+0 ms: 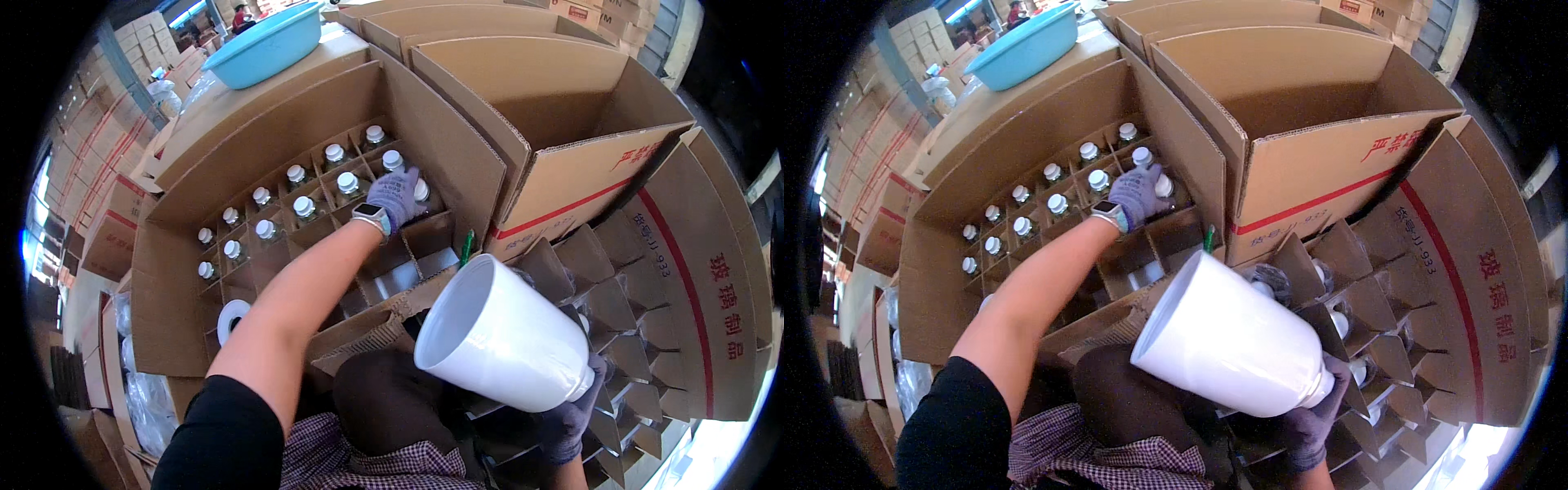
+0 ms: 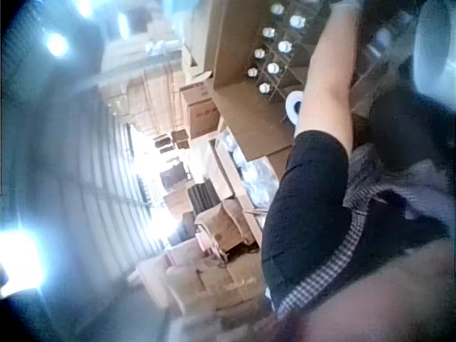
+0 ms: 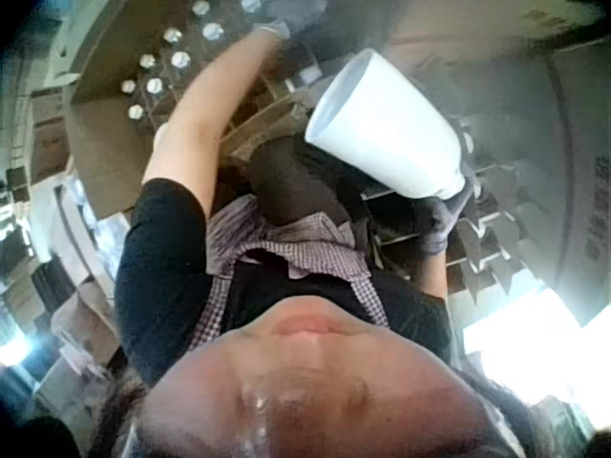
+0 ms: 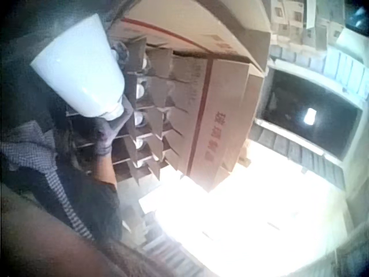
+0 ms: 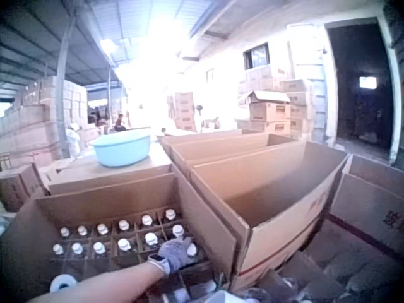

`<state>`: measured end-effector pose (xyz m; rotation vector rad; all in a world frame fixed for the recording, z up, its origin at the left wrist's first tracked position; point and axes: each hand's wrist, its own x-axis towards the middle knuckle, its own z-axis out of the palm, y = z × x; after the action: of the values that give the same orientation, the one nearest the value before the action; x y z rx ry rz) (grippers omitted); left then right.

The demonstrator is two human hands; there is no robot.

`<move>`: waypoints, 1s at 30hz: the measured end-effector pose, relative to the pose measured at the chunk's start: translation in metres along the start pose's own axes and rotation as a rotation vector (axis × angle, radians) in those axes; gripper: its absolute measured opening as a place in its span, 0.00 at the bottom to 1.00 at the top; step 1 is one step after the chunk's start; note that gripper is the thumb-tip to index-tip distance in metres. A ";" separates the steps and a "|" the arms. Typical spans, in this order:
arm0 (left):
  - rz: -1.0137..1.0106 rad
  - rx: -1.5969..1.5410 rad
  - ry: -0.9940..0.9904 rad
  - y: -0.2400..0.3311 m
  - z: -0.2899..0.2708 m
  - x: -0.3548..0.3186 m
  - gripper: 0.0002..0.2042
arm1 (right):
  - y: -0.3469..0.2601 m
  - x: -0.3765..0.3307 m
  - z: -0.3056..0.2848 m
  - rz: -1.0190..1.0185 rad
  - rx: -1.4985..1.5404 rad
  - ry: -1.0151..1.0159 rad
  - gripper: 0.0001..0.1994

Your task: The person repeatedly picks up white thermos bottles, places them into plastic bags, and sets the bagged bottles into a cardboard box with dividers. The person also handles bottle caps and occasionally uses a green tool to assist with the process.

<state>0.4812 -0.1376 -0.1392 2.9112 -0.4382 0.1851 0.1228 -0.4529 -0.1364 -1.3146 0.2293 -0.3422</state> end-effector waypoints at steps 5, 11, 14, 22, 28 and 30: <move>0.158 -0.127 0.463 0.008 -0.178 -0.108 0.28 | -0.020 0.004 0.023 -0.082 -0.061 0.033 0.41; 0.045 -0.135 0.498 0.028 -0.294 -0.319 0.38 | -0.040 0.006 0.057 -0.101 0.096 -0.104 0.37; -0.055 -0.350 0.383 0.036 -0.290 -0.408 0.48 | -0.057 -0.008 0.093 -0.058 0.142 -0.319 0.39; -0.232 -0.370 -0.025 0.042 -0.246 -0.551 0.50 | -0.074 -0.074 0.191 0.008 -0.156 -0.923 0.26; -0.479 -0.538 -0.071 0.014 -0.175 -0.661 0.42 | -0.020 -0.110 0.202 0.052 -0.418 -1.021 0.18; -0.520 -0.696 -0.065 0.030 -0.139 -0.667 0.39 | 0.001 -0.105 0.202 0.184 -0.370 -0.997 0.17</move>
<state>-0.1733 0.0492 -0.0995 2.2406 0.2229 -0.1208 0.0969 -0.2311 -0.0910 -1.6608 -0.4479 0.5491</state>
